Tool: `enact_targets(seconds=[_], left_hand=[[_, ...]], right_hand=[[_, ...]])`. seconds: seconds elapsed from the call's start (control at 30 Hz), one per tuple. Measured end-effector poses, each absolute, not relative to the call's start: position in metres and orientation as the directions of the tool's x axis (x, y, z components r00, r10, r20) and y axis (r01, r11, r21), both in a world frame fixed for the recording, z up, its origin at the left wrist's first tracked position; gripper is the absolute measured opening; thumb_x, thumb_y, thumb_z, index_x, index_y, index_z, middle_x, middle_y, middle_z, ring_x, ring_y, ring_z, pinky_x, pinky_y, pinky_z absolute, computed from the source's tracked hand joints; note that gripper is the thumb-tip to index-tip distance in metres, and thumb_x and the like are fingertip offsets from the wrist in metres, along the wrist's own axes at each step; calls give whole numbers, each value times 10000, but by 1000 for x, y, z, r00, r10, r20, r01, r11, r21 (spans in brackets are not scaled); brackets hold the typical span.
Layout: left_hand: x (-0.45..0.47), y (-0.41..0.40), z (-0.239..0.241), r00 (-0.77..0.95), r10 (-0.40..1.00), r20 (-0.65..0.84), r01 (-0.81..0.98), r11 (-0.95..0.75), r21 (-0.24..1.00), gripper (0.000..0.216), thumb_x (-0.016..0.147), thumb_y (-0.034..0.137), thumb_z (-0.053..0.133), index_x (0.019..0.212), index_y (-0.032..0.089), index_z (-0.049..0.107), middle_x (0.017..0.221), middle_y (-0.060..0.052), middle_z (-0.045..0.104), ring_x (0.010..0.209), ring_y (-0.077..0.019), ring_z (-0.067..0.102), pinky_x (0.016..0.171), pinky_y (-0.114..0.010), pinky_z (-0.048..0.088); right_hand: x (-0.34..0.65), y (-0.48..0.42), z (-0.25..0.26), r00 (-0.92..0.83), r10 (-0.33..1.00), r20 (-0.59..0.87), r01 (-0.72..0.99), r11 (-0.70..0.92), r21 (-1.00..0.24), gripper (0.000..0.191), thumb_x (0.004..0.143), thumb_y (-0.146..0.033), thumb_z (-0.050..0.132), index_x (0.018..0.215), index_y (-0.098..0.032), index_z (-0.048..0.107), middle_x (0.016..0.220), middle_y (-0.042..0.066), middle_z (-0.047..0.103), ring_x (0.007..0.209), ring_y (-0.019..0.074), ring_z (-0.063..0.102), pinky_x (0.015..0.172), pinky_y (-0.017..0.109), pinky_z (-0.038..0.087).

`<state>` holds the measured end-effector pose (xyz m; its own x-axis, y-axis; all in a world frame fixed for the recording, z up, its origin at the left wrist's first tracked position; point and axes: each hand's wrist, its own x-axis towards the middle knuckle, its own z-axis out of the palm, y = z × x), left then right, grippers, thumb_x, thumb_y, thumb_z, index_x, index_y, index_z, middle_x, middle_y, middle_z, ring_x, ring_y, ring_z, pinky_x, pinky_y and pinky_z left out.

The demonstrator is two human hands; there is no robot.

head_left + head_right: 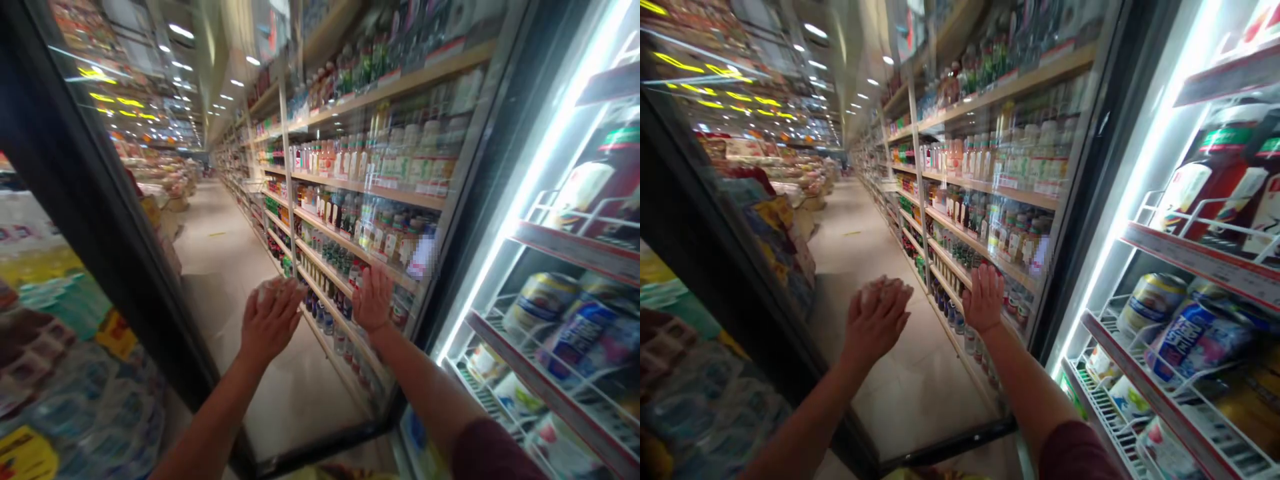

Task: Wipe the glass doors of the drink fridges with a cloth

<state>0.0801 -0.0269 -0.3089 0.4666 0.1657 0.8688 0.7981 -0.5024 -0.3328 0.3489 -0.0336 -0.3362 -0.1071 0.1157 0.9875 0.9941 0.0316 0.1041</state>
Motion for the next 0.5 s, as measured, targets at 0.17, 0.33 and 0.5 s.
enact_targets(seconds=[0.17,0.33,0.5], left_hand=[[47,-16,-264,77,160,984,890,-456,4,820,966,328,508,1625,178,44,1634,-165,245,1553,-335,107,1261,-619,99],[60,-27,-311,330,157,931,862,-452,-229,777,959,320,574,1611,151,186,1587,-156,364,1560,-300,77,1281,-555,54],[43,-26,-311,468,133,874,819,-437,-372,662,960,288,600,1568,256,342,1506,-39,513,1550,-226,178,1300,-455,56]], right_hand=[[349,-34,-339,-101,117,988,995,4,101,695,980,-274,417,1612,-99,185,1548,219,432,1535,317,256,1221,538,283],[349,-36,-337,-115,122,986,993,20,113,695,987,-274,398,1615,-93,160,1576,221,388,1553,317,196,1233,556,256],[351,-38,-337,-133,118,984,991,26,130,693,1004,-290,385,1618,-88,135,1603,218,339,1558,320,173,1238,563,243]])
